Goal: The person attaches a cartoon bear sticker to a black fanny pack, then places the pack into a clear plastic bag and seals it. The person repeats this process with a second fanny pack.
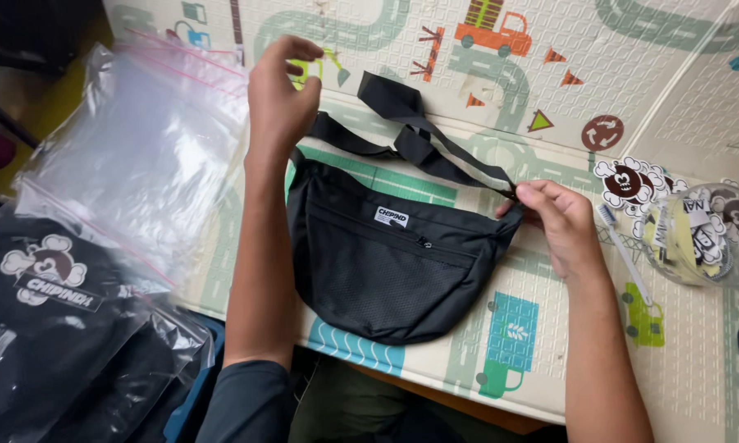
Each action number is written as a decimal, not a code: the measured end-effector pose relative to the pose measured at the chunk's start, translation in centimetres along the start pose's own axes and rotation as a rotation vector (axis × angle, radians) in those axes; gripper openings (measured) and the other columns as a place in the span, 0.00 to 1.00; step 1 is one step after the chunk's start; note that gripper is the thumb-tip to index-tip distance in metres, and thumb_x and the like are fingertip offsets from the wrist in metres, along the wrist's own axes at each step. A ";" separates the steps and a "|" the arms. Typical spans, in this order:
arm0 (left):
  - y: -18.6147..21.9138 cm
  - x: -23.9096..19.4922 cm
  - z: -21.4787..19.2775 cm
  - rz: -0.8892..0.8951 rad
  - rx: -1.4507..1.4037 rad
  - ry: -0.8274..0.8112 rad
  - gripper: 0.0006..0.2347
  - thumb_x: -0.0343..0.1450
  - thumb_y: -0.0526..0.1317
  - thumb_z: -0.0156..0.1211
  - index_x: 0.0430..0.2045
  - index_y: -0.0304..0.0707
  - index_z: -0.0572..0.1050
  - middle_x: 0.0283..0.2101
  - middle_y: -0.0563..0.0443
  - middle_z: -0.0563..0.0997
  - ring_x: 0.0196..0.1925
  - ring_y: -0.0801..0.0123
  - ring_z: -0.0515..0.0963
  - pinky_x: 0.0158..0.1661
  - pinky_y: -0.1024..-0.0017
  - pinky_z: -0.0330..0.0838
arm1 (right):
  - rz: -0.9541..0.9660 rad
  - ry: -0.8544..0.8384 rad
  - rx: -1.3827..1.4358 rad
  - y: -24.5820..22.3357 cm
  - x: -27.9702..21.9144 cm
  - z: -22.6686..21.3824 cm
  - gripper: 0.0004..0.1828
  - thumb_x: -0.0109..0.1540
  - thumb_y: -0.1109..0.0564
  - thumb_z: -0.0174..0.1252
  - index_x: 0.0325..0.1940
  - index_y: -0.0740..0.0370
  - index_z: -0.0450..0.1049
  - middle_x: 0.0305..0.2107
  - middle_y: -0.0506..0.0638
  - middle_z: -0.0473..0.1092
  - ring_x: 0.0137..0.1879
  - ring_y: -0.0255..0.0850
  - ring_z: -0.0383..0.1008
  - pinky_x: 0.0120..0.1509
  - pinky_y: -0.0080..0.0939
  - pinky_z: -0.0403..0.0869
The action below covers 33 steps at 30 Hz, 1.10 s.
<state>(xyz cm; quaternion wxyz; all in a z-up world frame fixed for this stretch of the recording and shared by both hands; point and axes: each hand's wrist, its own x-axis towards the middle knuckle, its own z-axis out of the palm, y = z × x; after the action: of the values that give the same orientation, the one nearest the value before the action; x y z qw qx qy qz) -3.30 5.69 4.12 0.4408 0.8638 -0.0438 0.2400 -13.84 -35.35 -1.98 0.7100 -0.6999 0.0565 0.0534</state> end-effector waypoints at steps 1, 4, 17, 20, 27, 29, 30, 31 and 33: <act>-1.0 -0.1 -0.2 -0.004 0.009 0.008 0.15 0.69 0.27 0.57 0.45 0.48 0.80 0.50 0.53 0.88 0.51 0.59 0.84 0.46 0.62 0.81 | 0.000 -0.013 0.002 0.4 0.1 0.0 0.11 0.74 0.55 0.61 0.50 0.66 0.78 0.36 0.64 0.83 0.42 0.46 0.84 0.54 0.41 0.84; -5.4 -0.1 -0.2 -0.159 0.541 -0.492 0.27 0.66 0.32 0.60 0.65 0.46 0.77 0.73 0.31 0.72 0.72 0.37 0.69 0.66 0.27 0.61 | 0.018 -0.019 0.115 1.2 0.8 0.1 0.12 0.75 0.53 0.61 0.55 0.65 0.76 0.36 0.68 0.82 0.42 0.50 0.85 0.52 0.44 0.84; -14.1 -0.4 -7.6 -0.285 0.484 0.031 0.14 0.70 0.53 0.75 0.35 0.46 0.81 0.27 0.46 0.82 0.39 0.36 0.88 0.43 0.41 0.80 | -0.006 0.005 0.387 3.6 1.9 -0.9 0.18 0.69 0.52 0.68 0.58 0.66 0.82 0.33 0.55 0.71 0.40 0.39 0.73 0.48 0.36 0.77; -14.0 -1.3 -9.7 -0.317 0.531 0.086 0.11 0.70 0.52 0.70 0.33 0.47 0.82 0.24 0.44 0.81 0.35 0.34 0.88 0.41 0.43 0.80 | 0.025 -0.059 0.428 2.9 1.4 0.0 0.17 0.69 0.53 0.67 0.58 0.64 0.81 0.31 0.51 0.67 0.38 0.36 0.68 0.44 0.29 0.70; -15.2 -2.5 -8.5 -0.221 0.827 -0.116 0.13 0.74 0.52 0.64 0.44 0.47 0.80 0.36 0.35 0.86 0.48 0.30 0.90 0.48 0.39 0.82 | 0.106 -0.129 0.441 1.3 -0.4 0.5 0.19 0.64 0.53 0.65 0.59 0.59 0.79 0.32 0.47 0.68 0.38 0.32 0.67 0.39 0.24 0.62; -16.1 -2.3 -8.3 -0.181 0.711 -0.058 0.10 0.73 0.49 0.66 0.37 0.47 0.80 0.30 0.39 0.84 0.43 0.31 0.89 0.45 0.42 0.81 | 0.099 -0.107 0.465 1.7 0.0 0.2 0.19 0.65 0.54 0.65 0.60 0.61 0.80 0.34 0.46 0.70 0.40 0.32 0.69 0.40 0.24 0.63; -16.5 -2.2 -8.2 -0.135 0.593 -0.009 0.08 0.72 0.47 0.67 0.31 0.46 0.80 0.24 0.42 0.82 0.38 0.33 0.89 0.42 0.45 0.81 | 0.095 -0.075 0.491 1.9 0.3 0.0 0.19 0.66 0.55 0.65 0.60 0.62 0.81 0.35 0.46 0.72 0.42 0.31 0.70 0.40 0.24 0.64; -16.6 -2.1 -8.7 -0.135 0.595 -0.007 0.08 0.72 0.47 0.67 0.31 0.46 0.80 0.24 0.42 0.82 0.38 0.33 0.89 0.42 0.45 0.81 | 0.094 -0.078 0.492 2.2 0.4 0.1 0.19 0.66 0.55 0.65 0.60 0.62 0.81 0.35 0.46 0.72 0.42 0.31 0.70 0.40 0.24 0.64; -17.0 -2.0 -9.4 -0.200 0.455 -0.052 0.06 0.75 0.44 0.64 0.28 0.50 0.79 0.14 0.56 0.80 0.27 0.55 0.90 0.44 0.61 0.83 | 0.016 -0.116 0.441 2.6 0.5 0.1 0.19 0.69 0.59 0.68 0.63 0.67 0.81 0.36 0.43 0.70 0.43 0.29 0.69 0.43 0.21 0.66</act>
<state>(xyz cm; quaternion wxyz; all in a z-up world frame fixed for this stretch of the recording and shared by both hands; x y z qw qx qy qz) -3.75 23.11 -4.68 0.2551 0.9468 0.0858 0.1766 -13.73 -35.16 -4.63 0.8475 -0.5229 0.0314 0.0853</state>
